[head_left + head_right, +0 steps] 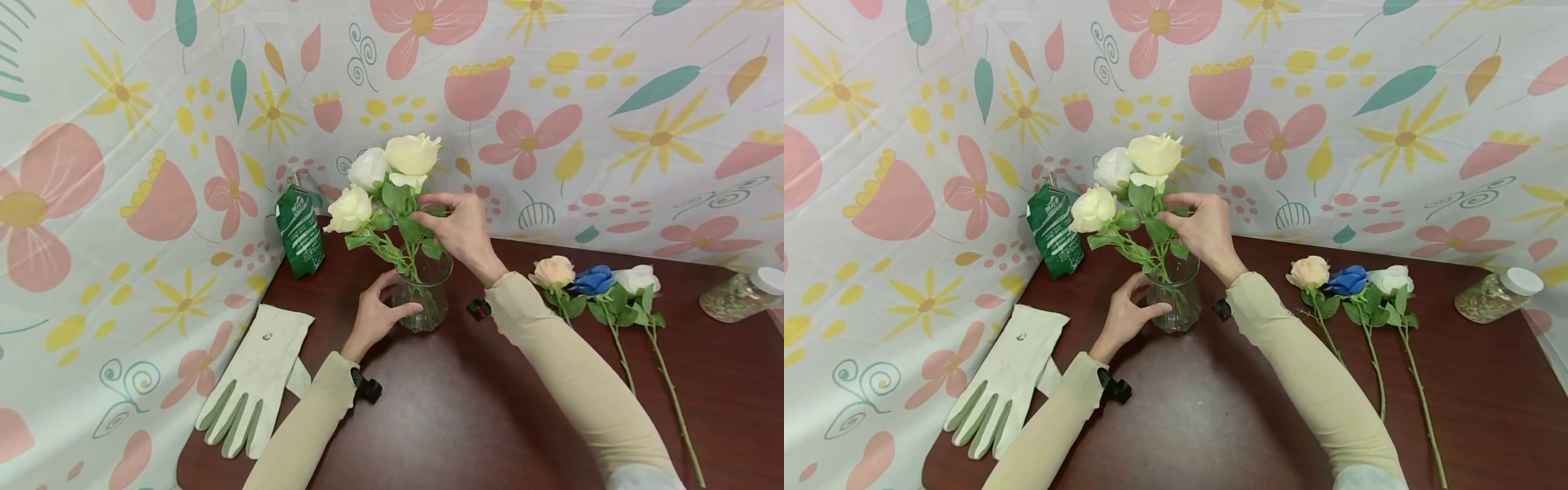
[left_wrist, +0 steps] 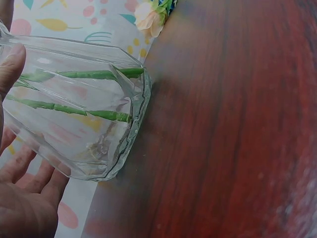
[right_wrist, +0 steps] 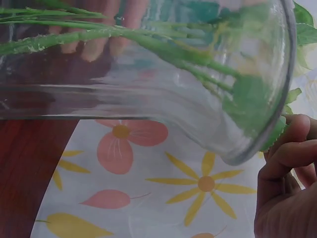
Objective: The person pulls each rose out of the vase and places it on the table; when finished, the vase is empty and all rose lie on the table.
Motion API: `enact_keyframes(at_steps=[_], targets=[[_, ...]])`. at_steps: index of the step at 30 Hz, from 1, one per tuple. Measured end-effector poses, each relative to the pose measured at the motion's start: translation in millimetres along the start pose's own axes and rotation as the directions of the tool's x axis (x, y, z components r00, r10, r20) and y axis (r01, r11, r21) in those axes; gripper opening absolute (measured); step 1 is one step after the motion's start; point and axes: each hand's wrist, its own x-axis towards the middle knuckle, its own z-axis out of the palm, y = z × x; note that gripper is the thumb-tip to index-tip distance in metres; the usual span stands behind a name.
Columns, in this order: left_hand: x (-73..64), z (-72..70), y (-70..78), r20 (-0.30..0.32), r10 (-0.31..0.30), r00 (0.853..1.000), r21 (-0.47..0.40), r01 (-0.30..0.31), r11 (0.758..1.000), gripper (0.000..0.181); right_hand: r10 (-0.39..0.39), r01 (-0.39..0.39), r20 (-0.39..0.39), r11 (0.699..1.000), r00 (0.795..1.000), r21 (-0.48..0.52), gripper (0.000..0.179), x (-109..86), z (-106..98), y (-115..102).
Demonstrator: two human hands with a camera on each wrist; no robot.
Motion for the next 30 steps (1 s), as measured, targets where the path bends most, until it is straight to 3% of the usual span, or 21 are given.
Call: enact_keyframes(at_steps=[12,30], targets=[[-0.5,-0.1,2.1,0.003,-0.004,1.0,0.0,0.004,1.0,0.076,0.014,-0.014,-0.018,1.0,1.0,0.027,0.027,-1.7,5.8,0.8],[-0.4,1.2,1.1,-0.007,0.002,1.0,-0.008,-0.002,1.0,0.075,0.021,-0.014,-0.088,0.997,0.996,0.078,0.024,-1.7,-3.1,-5.5]])
